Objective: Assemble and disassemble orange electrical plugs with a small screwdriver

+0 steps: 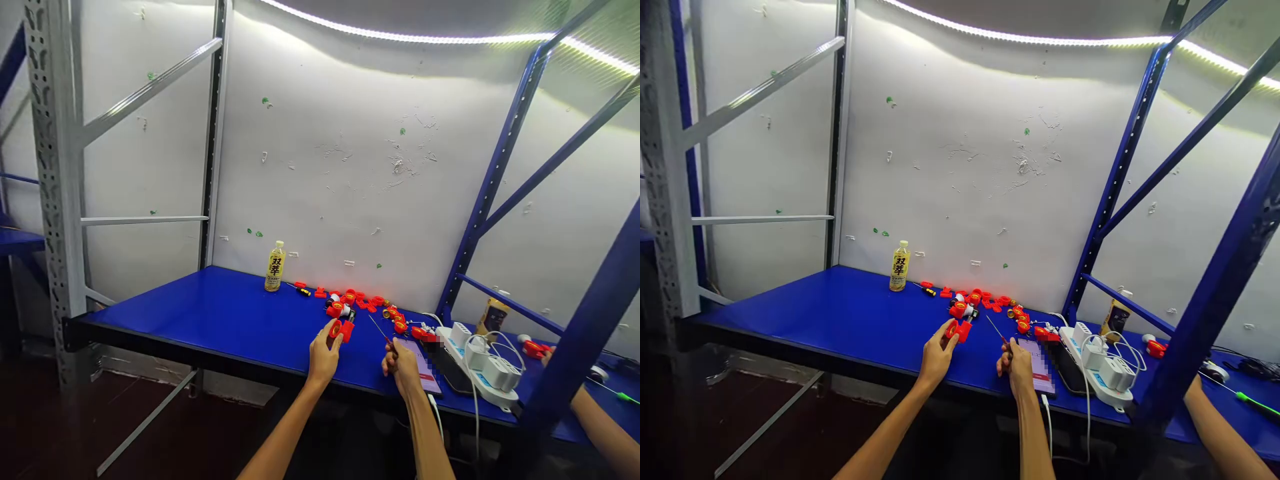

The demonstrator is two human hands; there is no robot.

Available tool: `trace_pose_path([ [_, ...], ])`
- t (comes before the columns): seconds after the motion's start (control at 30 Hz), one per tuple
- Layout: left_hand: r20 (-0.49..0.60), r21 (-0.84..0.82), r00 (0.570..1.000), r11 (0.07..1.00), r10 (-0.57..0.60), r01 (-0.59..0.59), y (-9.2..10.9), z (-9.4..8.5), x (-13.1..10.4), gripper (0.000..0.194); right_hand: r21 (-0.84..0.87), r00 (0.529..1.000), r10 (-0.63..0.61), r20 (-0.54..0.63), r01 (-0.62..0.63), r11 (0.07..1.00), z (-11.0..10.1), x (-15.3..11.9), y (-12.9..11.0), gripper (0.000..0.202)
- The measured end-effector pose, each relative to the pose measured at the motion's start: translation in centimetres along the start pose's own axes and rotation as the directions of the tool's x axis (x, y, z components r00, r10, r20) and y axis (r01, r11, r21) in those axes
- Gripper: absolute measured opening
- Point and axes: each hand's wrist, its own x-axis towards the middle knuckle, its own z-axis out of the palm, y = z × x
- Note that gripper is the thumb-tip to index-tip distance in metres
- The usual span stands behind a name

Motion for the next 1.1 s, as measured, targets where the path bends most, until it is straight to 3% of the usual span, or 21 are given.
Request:
trace_pose_path([
  [0.13, -0.056, 0.215, 0.997, 0.976, 0.054, -0.041, -0.2, 0.3, -0.3, 0.079, -0.010, 0.998, -0.058, -0.038, 0.058, 0.998, 0.7, -0.3, 0.1, 0.062],
  [0.2, -0.058, 0.251, 0.997, 0.968, 0.046, -0.030, -0.7, 0.5, -0.4, 0.081, -0.022, 0.996, -0.074, -0.048, 0.073, 0.997, 0.9, -0.3, 0.1, 0.062],
  [0.43, -0.032, 0.316, 0.998, 0.948, 0.052, -0.040, -1.6, 0.7, 0.0, 0.043, -0.131, 0.991, -0.124, -0.042, 0.117, 0.984, 1.0, -0.2, 0.1, 0.062],
  [0.57, 0.022, 0.360, 0.998, 0.931, 0.057, -0.061, -1.5, 0.6, 0.1, 0.019, -0.305, 0.985, -0.160, 0.059, 0.170, 0.937, 1.3, -0.1, 0.2, 0.056],
  [0.73, 0.048, 0.377, 0.998, 0.924, 0.048, -0.063, -1.3, 0.6, 0.3, 0.016, -0.493, 0.957, -0.194, 0.217, 0.280, 0.824, 1.9, -0.2, 0.0, 0.042],
  [0.93, 0.043, 0.384, 0.996, 0.919, 0.080, -0.090, -1.3, 0.8, 0.7, 0.012, -0.602, 0.903, -0.207, 0.377, 0.409, 0.686, 2.3, -0.8, -1.0, 0.026],
  [1.0, 0.049, 0.380, 0.996, 0.920, 0.080, -0.092, -1.2, 0.9, 0.7, 0.012, -0.657, 0.898, -0.208, 0.387, 0.427, 0.622, 2.3, -0.9, -1.1, 0.024],
  [1.1, 0.058, 0.381, 0.996, 0.920, 0.074, -0.090, -1.3, 0.9, 0.7, 0.012, -0.759, 0.924, -0.224, 0.309, 0.381, 0.528, 2.3, -0.8, -1.0, 0.028],
])
